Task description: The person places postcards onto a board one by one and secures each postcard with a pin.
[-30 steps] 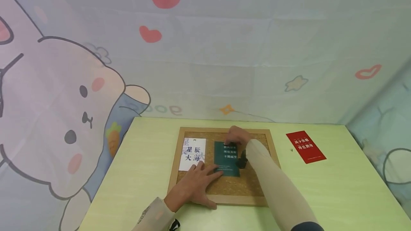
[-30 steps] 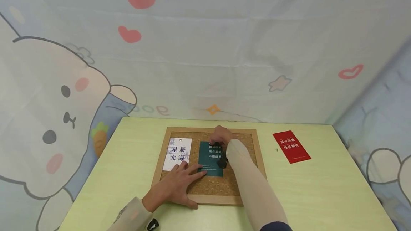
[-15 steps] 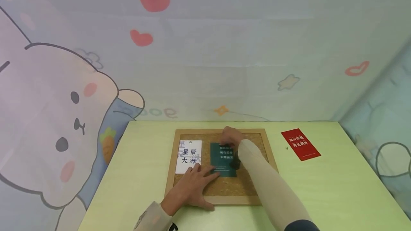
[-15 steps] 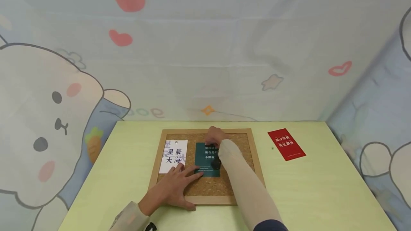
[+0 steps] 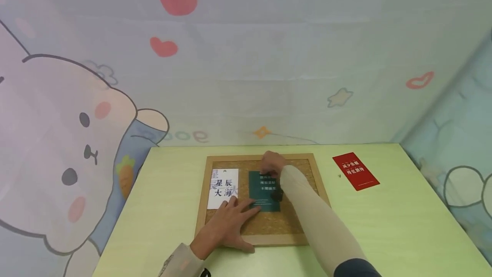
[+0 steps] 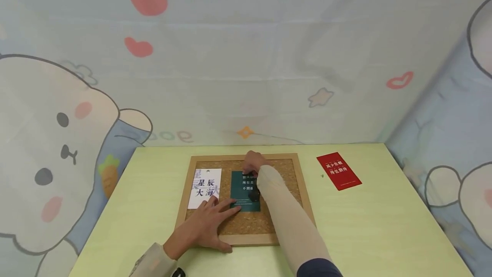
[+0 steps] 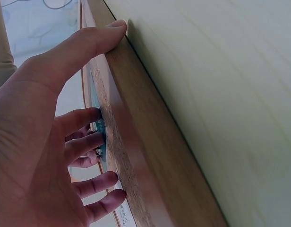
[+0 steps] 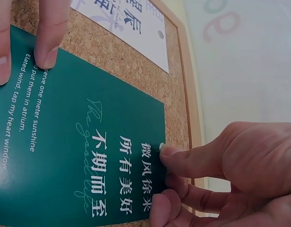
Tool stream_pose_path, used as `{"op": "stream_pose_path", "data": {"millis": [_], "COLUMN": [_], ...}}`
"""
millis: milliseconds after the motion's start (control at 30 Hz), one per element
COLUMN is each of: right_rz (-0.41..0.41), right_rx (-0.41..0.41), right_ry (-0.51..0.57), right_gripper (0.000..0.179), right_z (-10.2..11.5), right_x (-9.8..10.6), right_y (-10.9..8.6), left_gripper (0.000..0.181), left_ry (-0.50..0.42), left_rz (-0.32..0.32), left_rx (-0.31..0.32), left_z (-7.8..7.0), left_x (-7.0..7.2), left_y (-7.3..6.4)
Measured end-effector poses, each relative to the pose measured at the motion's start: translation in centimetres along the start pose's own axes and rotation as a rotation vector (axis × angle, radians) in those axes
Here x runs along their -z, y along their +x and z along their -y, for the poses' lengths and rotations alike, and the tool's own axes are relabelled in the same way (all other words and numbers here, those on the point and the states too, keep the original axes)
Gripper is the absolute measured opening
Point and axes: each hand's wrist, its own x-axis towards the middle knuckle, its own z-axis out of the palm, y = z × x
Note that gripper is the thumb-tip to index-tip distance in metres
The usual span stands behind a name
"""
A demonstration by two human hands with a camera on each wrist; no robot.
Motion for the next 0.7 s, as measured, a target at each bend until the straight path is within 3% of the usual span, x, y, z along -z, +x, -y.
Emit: {"op": "stream_pose_path", "data": {"millis": [200, 700], "right_rz": [-0.011, -0.055], "right_rx": [0.005, 0.026], "right_ry": [0.042, -0.003], "right_gripper": [0.014, 0.007], "right_z": [0.07, 0.09], "right_x": [-0.19, -0.55], "right_y": [-0.41, -0.83], "left_gripper": [0.106, 0.105], "left_ry": [-0.030, -0.013], "left_rz": [0.006, -0.003], "left_rx": [0.007, -0.001], "left_z": [0.02, 0.09], "left_x": [0.01, -0.05], "left_y": [-0.13, 0.01]}}
